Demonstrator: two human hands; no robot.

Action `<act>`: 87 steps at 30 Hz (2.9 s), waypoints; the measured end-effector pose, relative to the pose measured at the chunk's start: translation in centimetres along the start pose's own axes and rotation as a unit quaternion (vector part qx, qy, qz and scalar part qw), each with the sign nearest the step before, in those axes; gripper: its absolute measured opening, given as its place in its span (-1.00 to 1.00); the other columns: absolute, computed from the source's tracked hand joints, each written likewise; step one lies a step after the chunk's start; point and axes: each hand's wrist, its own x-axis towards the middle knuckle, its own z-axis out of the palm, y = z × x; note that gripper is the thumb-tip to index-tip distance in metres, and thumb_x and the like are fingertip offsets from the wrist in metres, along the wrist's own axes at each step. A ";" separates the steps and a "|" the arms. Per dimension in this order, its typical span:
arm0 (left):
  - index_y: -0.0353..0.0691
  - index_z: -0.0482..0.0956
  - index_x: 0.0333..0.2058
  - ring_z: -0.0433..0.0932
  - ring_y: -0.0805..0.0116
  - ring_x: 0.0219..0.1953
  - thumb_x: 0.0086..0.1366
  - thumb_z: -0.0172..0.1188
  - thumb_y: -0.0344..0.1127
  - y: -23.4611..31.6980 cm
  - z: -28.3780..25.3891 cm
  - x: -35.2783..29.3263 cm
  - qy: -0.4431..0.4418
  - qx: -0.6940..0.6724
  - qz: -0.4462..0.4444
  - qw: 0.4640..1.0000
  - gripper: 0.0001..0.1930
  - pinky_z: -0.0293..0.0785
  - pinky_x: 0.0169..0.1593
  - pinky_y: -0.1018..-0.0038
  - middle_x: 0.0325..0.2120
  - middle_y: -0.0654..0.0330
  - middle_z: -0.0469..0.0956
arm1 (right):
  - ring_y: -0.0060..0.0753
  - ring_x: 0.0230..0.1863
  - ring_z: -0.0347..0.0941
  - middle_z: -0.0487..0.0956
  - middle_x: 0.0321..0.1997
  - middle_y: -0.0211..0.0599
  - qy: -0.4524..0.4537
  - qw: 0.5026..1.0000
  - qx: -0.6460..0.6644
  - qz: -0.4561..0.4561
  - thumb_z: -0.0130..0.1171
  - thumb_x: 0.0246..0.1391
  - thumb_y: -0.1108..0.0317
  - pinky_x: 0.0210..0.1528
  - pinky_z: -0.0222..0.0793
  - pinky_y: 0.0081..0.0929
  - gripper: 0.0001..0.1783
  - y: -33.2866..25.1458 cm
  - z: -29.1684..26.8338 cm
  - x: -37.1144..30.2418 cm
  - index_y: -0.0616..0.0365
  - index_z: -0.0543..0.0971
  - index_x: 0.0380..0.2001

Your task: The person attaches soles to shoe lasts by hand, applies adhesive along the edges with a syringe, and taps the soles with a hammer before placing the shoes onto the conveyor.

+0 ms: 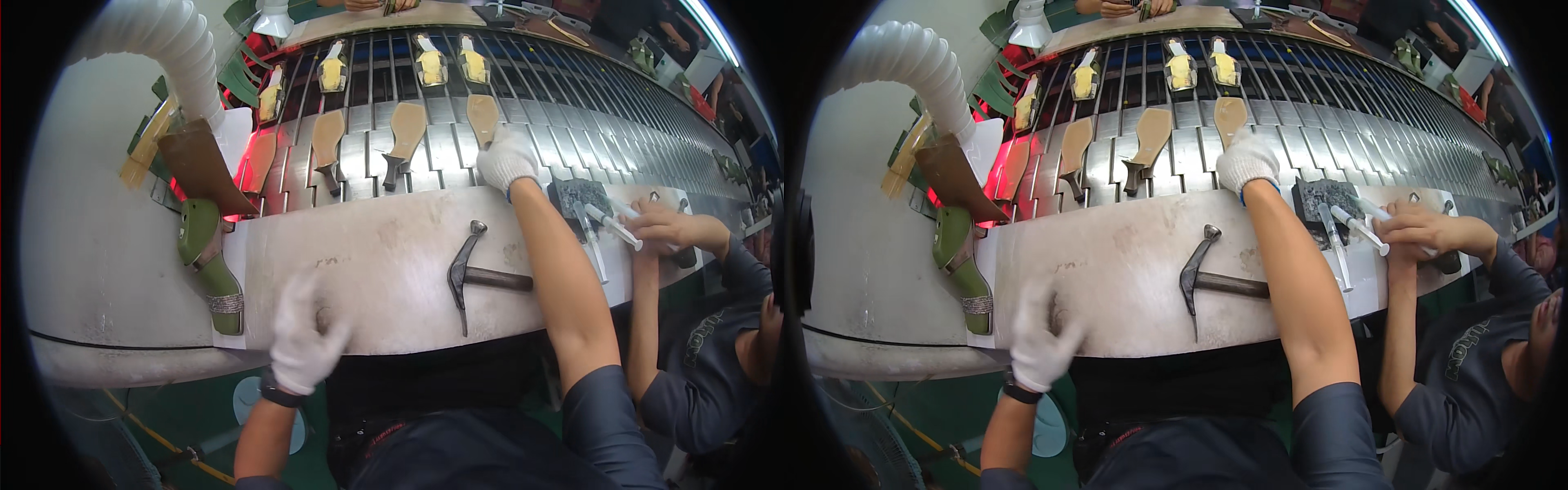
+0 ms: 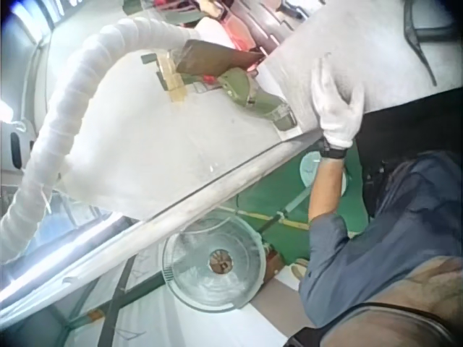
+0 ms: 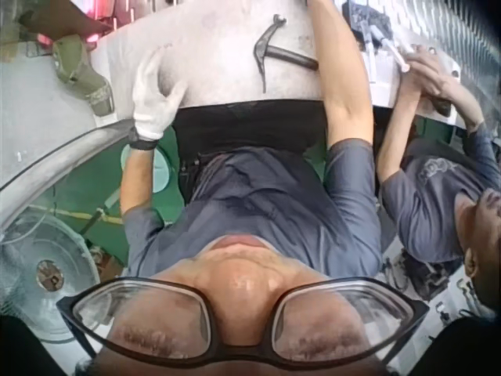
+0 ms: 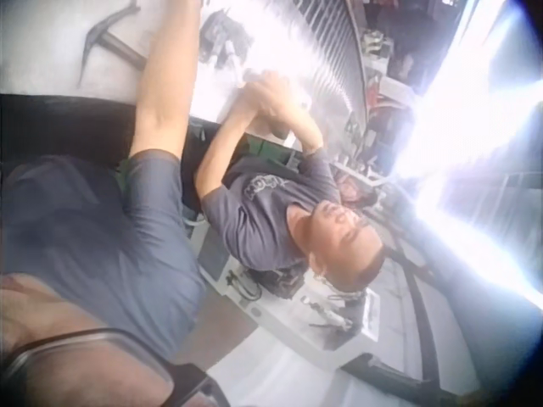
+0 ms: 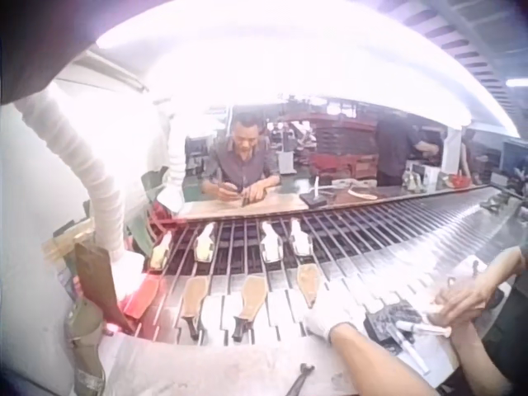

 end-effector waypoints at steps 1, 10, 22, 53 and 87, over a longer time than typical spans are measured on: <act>-0.42 0.46 0.36 0.44 -0.32 0.45 0.14 0.53 -0.40 0.8 0.8 0.1 -0.044 0.000 0.034 0.998 -0.21 0.34 0.53 0.02 0.40 -0.32 0.44 | 0.23 0.22 0.65 0.70 0.20 0.12 -0.001 1.000 0.002 0.001 0.32 0.23 0.21 0.30 0.57 0.07 -0.49 0.1 0.0 -0.1 0.14 0.64 0.21; -0.42 0.49 0.32 0.59 -0.25 0.29 0.20 0.51 -0.34 3.7 3.1 13.1 -0.053 -0.131 0.069 0.988 -0.27 0.51 0.38 0.01 0.25 -0.26 0.57 | 0.03 -0.29 0.74 0.73 -0.34 -0.01 0.153 0.939 0.268 -0.152 0.42 0.20 0.31 -0.16 0.65 -0.11 -0.78 1.5 -3.5 -12.5 0.21 0.67 -0.19; -0.52 0.11 0.48 0.47 -0.28 0.42 0.21 0.54 0.14 7.3 29.2 50.7 -0.144 0.001 -0.164 0.976 0.15 0.50 0.45 0.05 0.37 -0.37 0.40 | -0.02 -0.32 0.64 0.64 -0.32 -0.19 0.034 0.915 0.341 -0.212 0.44 0.08 0.46 -0.27 0.56 -0.12 -0.79 2.4 -2.2 -12.2 0.10 0.61 -0.23; -0.34 0.29 0.47 0.58 -0.32 0.12 0.03 0.60 -0.35 -0.7 -4.5 -0.5 0.041 0.213 -0.008 0.976 0.02 0.56 0.21 0.02 0.17 -0.23 0.50 | -0.33 0.16 0.65 0.59 0.17 -0.07 -0.078 0.643 0.761 0.044 0.18 0.41 0.55 0.15 0.64 -0.35 -0.66 -4.3 -4.0 -24.9 0.34 0.48 0.19; -0.42 0.56 0.26 0.68 -0.12 0.00 0.24 0.57 -0.44 -5.0 0.4 -3.7 0.275 0.006 0.006 0.961 -0.36 0.64 0.10 0.16 0.07 -0.13 0.64 | -0.44 -0.31 0.65 0.73 -0.20 -0.16 -0.220 0.728 0.643 -0.090 0.01 0.64 0.04 -0.26 0.56 -0.51 -0.47 -6.0 -2.7 -24.5 0.36 0.69 -0.04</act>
